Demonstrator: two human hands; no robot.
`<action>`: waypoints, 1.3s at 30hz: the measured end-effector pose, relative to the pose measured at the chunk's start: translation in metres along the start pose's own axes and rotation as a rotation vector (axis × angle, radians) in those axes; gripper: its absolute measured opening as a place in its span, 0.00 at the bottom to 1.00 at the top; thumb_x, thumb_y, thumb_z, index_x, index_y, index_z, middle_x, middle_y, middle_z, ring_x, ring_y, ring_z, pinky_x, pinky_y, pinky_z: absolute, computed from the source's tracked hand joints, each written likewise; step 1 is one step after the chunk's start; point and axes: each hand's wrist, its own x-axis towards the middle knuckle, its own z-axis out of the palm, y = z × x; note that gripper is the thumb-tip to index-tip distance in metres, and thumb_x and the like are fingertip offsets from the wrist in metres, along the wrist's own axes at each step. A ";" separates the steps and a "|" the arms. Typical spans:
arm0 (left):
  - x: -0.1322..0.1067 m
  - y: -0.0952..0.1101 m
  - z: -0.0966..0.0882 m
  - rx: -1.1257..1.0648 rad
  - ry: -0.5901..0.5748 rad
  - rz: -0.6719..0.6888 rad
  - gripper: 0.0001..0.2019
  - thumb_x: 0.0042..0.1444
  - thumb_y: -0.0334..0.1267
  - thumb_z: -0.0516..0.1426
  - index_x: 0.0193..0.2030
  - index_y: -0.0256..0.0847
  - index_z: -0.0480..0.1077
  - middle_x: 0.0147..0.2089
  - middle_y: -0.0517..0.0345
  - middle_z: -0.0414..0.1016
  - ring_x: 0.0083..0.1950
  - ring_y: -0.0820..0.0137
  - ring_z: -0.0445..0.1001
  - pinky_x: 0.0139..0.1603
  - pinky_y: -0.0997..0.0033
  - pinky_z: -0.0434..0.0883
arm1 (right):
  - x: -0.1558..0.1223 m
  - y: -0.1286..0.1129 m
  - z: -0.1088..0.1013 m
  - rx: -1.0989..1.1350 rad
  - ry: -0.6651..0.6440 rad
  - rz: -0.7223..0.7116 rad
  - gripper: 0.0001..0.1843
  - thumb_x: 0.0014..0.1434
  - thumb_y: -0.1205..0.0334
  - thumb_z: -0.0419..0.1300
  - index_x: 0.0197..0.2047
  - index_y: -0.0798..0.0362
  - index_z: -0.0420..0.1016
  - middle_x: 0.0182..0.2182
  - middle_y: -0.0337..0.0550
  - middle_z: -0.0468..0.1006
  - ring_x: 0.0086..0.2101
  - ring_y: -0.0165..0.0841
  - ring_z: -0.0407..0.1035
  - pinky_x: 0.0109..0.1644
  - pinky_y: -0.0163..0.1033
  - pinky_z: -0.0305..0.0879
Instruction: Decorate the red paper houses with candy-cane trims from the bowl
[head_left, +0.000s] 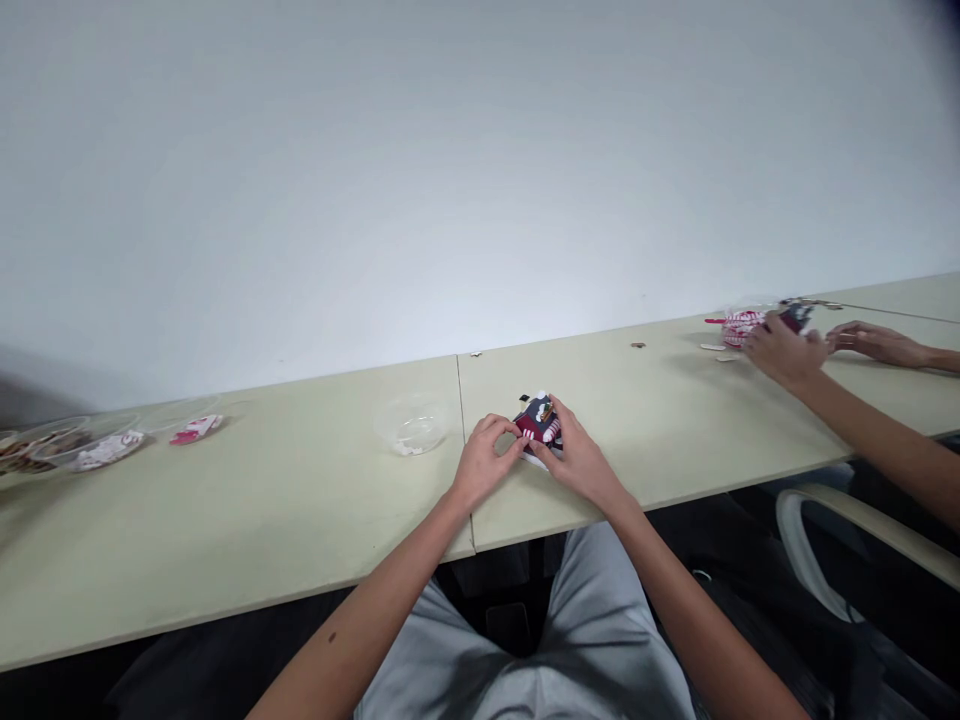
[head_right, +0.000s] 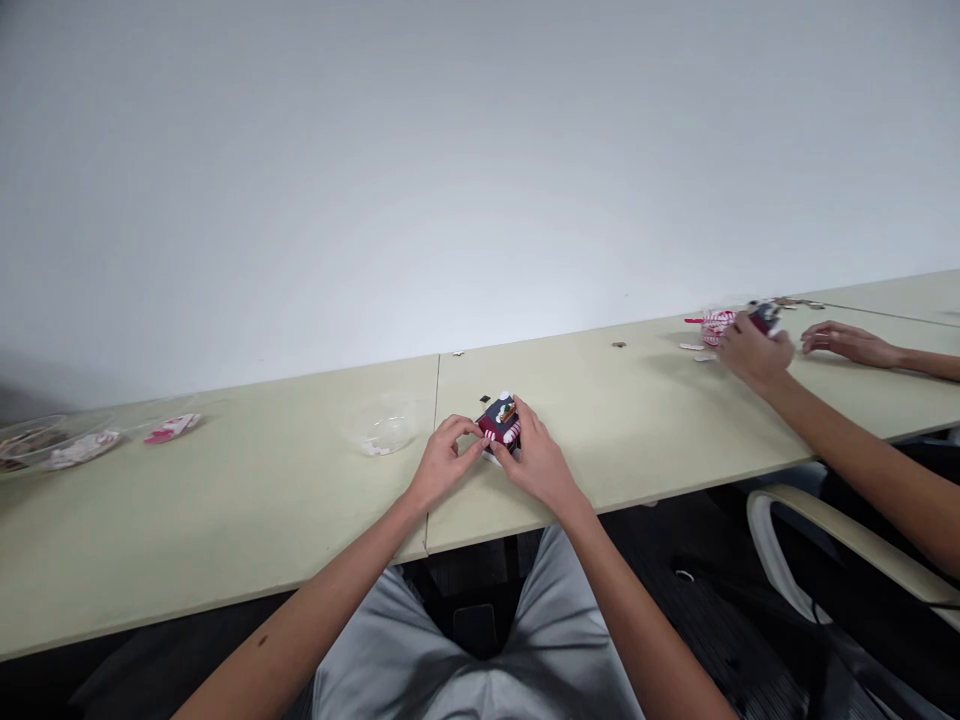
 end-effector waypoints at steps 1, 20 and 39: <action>0.000 0.000 0.000 0.002 0.000 -0.001 0.06 0.64 0.41 0.59 0.41 0.43 0.76 0.45 0.53 0.75 0.50 0.63 0.73 0.43 0.67 0.70 | 0.000 0.000 0.000 0.001 0.000 0.000 0.43 0.65 0.46 0.57 0.76 0.48 0.43 0.70 0.56 0.59 0.67 0.48 0.58 0.69 0.58 0.59; -0.002 -0.003 -0.002 0.032 0.010 -0.024 0.09 0.65 0.46 0.59 0.41 0.43 0.72 0.44 0.54 0.74 0.49 0.63 0.73 0.47 0.65 0.70 | 0.000 0.001 -0.003 0.020 -0.032 -0.068 0.42 0.66 0.48 0.56 0.76 0.48 0.44 0.71 0.55 0.58 0.69 0.46 0.54 0.72 0.57 0.55; -0.002 -0.003 -0.002 0.099 0.032 -0.005 0.11 0.67 0.46 0.56 0.37 0.43 0.74 0.46 0.54 0.75 0.51 0.64 0.74 0.55 0.62 0.70 | 0.001 -0.004 -0.005 0.067 -0.020 -0.058 0.39 0.66 0.48 0.56 0.75 0.49 0.48 0.69 0.54 0.60 0.68 0.44 0.56 0.72 0.55 0.54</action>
